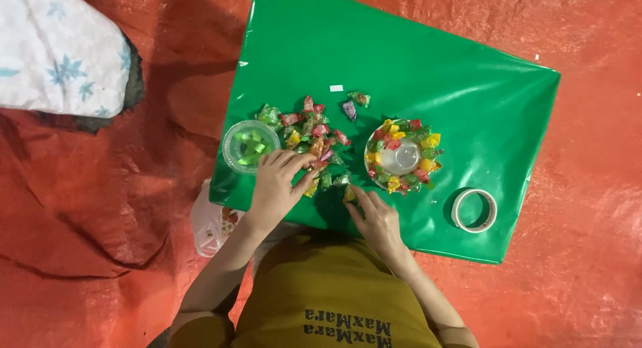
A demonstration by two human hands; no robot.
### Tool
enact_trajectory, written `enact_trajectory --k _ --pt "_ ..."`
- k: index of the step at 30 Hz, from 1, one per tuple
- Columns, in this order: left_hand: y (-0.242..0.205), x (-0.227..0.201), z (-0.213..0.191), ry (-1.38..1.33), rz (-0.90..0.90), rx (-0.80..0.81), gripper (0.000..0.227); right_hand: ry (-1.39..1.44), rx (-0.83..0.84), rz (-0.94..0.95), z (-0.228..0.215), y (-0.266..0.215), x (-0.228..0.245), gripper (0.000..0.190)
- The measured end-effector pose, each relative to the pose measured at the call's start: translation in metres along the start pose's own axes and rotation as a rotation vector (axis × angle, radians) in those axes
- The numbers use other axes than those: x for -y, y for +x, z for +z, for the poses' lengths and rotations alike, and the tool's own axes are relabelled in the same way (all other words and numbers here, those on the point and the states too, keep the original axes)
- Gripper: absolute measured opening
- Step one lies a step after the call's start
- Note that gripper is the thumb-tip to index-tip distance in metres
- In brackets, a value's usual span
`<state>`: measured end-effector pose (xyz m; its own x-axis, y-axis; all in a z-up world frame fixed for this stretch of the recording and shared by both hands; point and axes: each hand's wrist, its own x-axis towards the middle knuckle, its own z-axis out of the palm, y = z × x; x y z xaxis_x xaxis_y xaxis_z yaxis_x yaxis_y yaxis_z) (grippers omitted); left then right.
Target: The person attaches colorful wrapped candies around the edge of a small plastic cup using tape to create a decorative flower-like craft.
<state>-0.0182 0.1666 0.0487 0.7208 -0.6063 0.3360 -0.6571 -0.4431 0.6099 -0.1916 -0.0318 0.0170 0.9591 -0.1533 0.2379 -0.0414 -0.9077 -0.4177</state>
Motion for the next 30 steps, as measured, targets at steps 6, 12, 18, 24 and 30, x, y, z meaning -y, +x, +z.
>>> enact_trajectory --k 6,12,18,24,30 --pt "-0.054 0.013 0.021 0.158 -0.099 0.224 0.015 0.068 -0.046 -0.044 0.005 0.005 0.010 0.035" --pt "-0.064 -0.003 0.033 0.196 -0.038 0.220 0.027 0.105 -0.039 -0.058 0.020 0.004 0.017 0.029" --pt "-0.059 -0.019 0.030 -0.434 -0.175 0.260 0.024 0.515 -0.045 0.024 0.015 0.000 0.019 0.019" --pt "-0.022 -0.046 0.028 -0.779 -0.088 0.262 0.019 0.765 -0.069 0.225 -0.049 0.014 0.018 0.017" --pt "0.018 -0.054 0.042 -0.702 0.000 0.225 0.035 0.760 -0.172 0.475 -0.086 0.015 -0.011 0.013"
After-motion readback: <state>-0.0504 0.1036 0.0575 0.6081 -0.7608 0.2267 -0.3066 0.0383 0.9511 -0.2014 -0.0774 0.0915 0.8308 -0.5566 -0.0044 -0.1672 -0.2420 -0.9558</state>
